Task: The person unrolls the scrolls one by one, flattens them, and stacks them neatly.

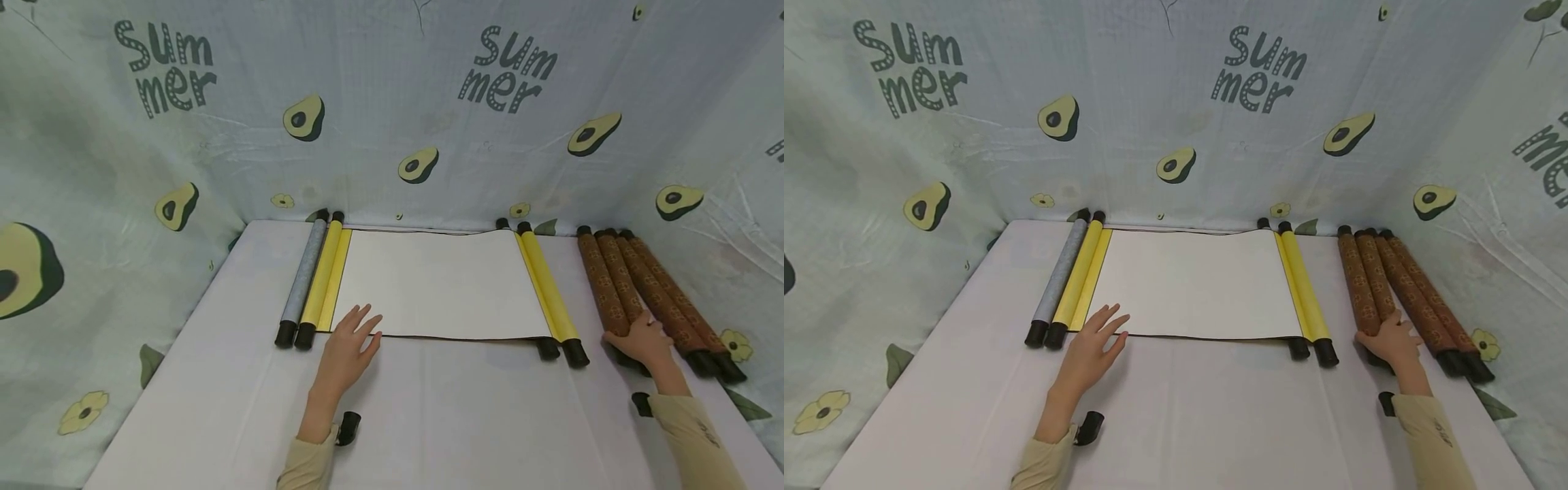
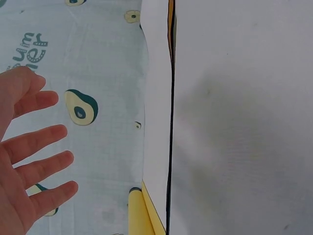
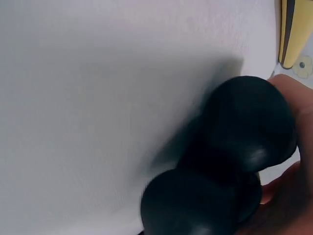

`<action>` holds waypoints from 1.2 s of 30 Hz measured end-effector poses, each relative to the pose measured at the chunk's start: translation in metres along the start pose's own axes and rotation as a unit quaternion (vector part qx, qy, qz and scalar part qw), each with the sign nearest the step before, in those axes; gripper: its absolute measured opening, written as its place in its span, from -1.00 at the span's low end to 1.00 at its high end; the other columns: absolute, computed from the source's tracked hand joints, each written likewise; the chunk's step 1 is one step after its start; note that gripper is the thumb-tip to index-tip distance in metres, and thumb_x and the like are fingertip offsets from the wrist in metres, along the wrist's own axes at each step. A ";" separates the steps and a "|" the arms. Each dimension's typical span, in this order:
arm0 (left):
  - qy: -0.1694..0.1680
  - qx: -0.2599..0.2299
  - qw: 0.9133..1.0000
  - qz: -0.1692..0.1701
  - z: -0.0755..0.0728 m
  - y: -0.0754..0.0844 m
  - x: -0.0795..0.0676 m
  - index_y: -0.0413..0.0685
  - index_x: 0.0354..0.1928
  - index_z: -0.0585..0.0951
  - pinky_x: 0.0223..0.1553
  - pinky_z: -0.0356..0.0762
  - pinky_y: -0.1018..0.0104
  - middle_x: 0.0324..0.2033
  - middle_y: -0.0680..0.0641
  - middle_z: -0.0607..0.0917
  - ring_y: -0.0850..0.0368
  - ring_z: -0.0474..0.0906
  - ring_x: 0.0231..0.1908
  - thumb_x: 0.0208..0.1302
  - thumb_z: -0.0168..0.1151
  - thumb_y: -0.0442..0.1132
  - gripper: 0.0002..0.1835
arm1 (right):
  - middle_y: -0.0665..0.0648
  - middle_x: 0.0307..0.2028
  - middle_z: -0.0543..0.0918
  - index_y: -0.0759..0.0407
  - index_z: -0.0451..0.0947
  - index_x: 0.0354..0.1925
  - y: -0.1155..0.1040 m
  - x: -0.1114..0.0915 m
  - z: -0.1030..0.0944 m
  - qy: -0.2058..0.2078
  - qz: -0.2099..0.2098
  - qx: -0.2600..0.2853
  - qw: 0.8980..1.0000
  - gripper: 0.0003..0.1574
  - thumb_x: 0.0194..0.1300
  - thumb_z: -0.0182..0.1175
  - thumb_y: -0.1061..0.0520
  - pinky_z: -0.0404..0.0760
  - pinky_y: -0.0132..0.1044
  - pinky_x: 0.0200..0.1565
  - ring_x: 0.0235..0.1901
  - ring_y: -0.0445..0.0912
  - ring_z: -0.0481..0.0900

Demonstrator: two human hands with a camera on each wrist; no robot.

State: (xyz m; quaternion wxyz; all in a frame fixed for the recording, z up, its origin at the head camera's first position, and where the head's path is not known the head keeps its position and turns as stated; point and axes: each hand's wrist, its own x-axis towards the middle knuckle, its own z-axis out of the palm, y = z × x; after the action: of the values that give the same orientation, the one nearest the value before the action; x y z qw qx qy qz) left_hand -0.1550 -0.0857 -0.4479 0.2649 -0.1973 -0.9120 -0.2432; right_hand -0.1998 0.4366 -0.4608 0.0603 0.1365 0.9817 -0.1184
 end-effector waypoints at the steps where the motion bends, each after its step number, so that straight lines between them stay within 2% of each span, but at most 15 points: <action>1: 0.000 0.001 1.000 0.000 0.000 0.000 0.000 -0.06 -0.06 0.59 0.06 0.40 0.05 0.03 -0.19 0.55 -0.15 0.40 0.11 0.11 0.20 -0.26 -0.70 | 0.88 -0.06 -0.02 0.83 -0.32 0.10 0.000 -0.001 0.000 0.007 -0.003 0.003 1.000 0.26 0.06 0.11 -0.15 0.15 0.41 -0.10 -0.08 0.66 0.08; 8: 0.009 0.010 1.000 0.010 0.002 0.001 0.001 -0.05 -0.07 0.59 0.06 0.39 0.00 0.03 -0.20 0.54 -0.18 0.38 0.12 0.09 0.22 -0.26 -0.70 | 0.85 -0.04 0.07 0.83 -0.22 0.11 -0.004 -0.008 0.001 0.048 0.003 0.022 0.999 0.24 0.08 0.07 -0.21 0.26 0.33 -0.15 -0.10 0.61 0.15; 14: -0.004 0.012 1.000 0.007 0.004 0.003 0.003 -0.04 -0.03 0.57 0.08 0.33 -0.08 0.06 -0.20 0.52 -0.18 0.33 0.16 0.10 0.22 -0.21 -0.67 | 0.82 -0.05 0.12 0.76 -0.16 0.17 -0.006 -0.018 0.000 0.084 0.020 0.044 0.995 0.20 0.08 0.08 -0.21 0.32 0.29 -0.19 -0.13 0.59 0.19; 19: -0.017 0.002 1.000 -0.005 0.004 0.005 0.002 -0.03 0.00 0.55 0.08 0.30 -0.14 0.08 -0.19 0.51 -0.21 0.29 0.18 0.11 0.21 -0.19 -0.64 | 0.79 -0.06 0.18 0.72 -0.12 0.19 -0.010 -0.029 -0.001 0.107 0.017 0.044 0.993 0.20 0.05 0.13 -0.20 0.34 0.26 -0.21 -0.14 0.56 0.23; 26: -0.032 -0.013 0.999 -0.022 0.001 0.006 0.001 -0.01 0.02 0.54 0.12 0.27 -0.14 0.10 -0.17 0.49 -0.17 0.25 0.22 0.14 0.19 -0.19 -0.64 | 0.73 -0.09 0.27 0.69 -0.08 0.18 -0.020 -0.046 -0.004 0.111 0.016 0.068 0.991 0.14 0.04 0.14 -0.16 0.41 0.14 -0.31 -0.22 0.47 0.35; 29: -0.031 -0.015 0.999 -0.025 0.000 0.007 0.001 -0.01 0.03 0.53 0.13 0.26 -0.13 0.10 -0.16 0.49 -0.15 0.25 0.23 0.15 0.18 -0.18 -0.64 | 0.69 -0.12 0.32 0.69 -0.03 0.16 -0.022 -0.053 -0.003 0.125 0.007 0.088 0.988 0.09 0.05 0.14 -0.14 0.41 0.10 -0.36 -0.27 0.42 0.39; 33: -0.026 -0.015 0.999 -0.020 -0.001 0.007 0.002 -0.01 0.03 0.53 0.13 0.26 -0.12 0.09 -0.17 0.50 -0.16 0.26 0.22 0.15 0.18 -0.18 -0.64 | 0.64 -0.06 0.31 0.62 -0.05 0.21 -0.027 -0.063 -0.006 0.134 0.012 0.125 0.983 0.08 0.08 0.12 -0.14 0.40 0.13 -0.31 -0.21 0.39 0.38; 36: -0.028 -0.013 0.999 -0.019 -0.001 0.007 0.003 -0.01 0.03 0.53 0.13 0.26 -0.12 0.09 -0.17 0.50 -0.17 0.26 0.21 0.16 0.18 -0.18 -0.64 | 0.63 0.06 0.24 0.56 -0.12 0.26 -0.034 -0.071 -0.011 0.122 0.028 0.150 0.981 0.10 0.12 0.09 -0.17 0.37 0.19 -0.19 -0.09 0.42 0.31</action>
State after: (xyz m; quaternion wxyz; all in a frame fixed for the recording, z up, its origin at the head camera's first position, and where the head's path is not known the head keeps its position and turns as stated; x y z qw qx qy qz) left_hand -0.1532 -0.0804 -0.4431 0.2321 -0.1902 -0.9195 -0.2540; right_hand -0.1423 0.3895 -0.4326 -0.0776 0.1844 0.9488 -0.2446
